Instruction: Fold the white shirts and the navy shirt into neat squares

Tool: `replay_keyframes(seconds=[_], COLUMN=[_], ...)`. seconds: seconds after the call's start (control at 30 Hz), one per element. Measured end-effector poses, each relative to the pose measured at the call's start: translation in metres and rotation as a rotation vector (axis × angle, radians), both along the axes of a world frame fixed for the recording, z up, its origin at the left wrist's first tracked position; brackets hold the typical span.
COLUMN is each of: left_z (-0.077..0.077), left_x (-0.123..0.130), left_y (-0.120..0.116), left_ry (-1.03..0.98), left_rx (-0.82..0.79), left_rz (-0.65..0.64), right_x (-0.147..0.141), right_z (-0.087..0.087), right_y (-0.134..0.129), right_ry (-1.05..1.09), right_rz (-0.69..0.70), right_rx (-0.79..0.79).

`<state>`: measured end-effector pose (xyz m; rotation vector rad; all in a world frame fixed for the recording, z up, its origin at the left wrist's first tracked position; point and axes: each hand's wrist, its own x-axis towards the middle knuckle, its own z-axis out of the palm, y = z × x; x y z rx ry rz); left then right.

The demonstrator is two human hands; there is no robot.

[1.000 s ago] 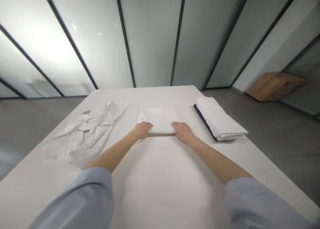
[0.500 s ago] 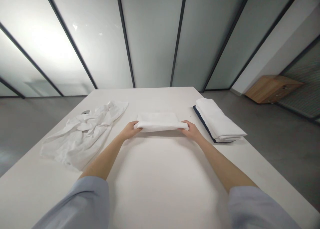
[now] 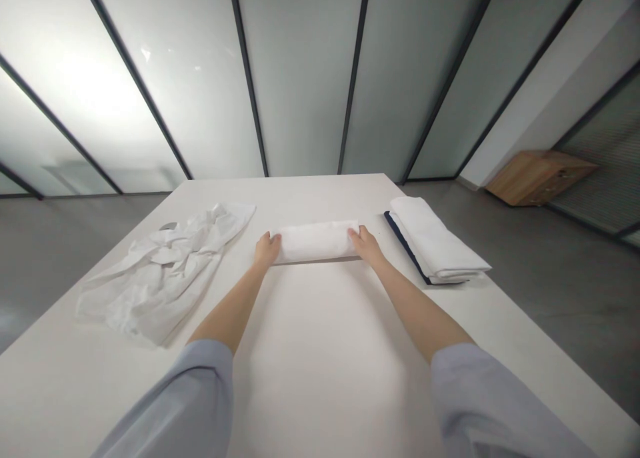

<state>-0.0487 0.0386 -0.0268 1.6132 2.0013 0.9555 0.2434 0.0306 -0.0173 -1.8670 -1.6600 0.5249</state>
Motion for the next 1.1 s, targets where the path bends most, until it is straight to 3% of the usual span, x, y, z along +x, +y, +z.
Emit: replay_keyframes(seconds=[0.13, 0.3, 0.53, 0.67, 0.77, 0.9, 1.0, 1.1], left_z=[-0.001, 0.000, 0.003, 0.012, 0.019, 0.015, 0.005, -0.003], left_x=[0.008, 0.015, 0.014, 0.018, 0.033, 0.060, 0.073, 0.072], left_y=[-0.001, 0.001, -0.005, -0.013, -0.016, -0.012, -0.009, -0.007], left_ry=[0.262, 0.366, 0.367, 0.517, 0.627, 0.679, 0.684, 0.673], left_rx=[-0.071, -0.126, -0.103, 0.113, 0.248, 0.221, 0.154, 0.126], left_rz=[0.035, 0.051, 0.021, 0.024, -0.111, -0.366, -0.427, -0.433], right_x=[-0.004, -0.005, -0.006, -0.003, -0.005, -0.026, -0.047, -0.058], right_z=[0.002, -0.001, -0.018, -0.023, -0.014, 0.002, 0.004, -0.004], right_y=[0.001, 0.004, -0.002, -0.002, 0.000, 0.000, -0.003, -0.006], right_ry=[-0.149, -0.187, -0.217, -0.280, -0.351, -0.477, -0.545, -0.584], right_rz=[-0.052, -0.061, -0.055, -0.020, -0.029, 0.114, 0.286, 0.335], right_rx=[-0.131, -0.213, -0.084, -0.019, -0.019, 0.167, 0.180, 0.105])
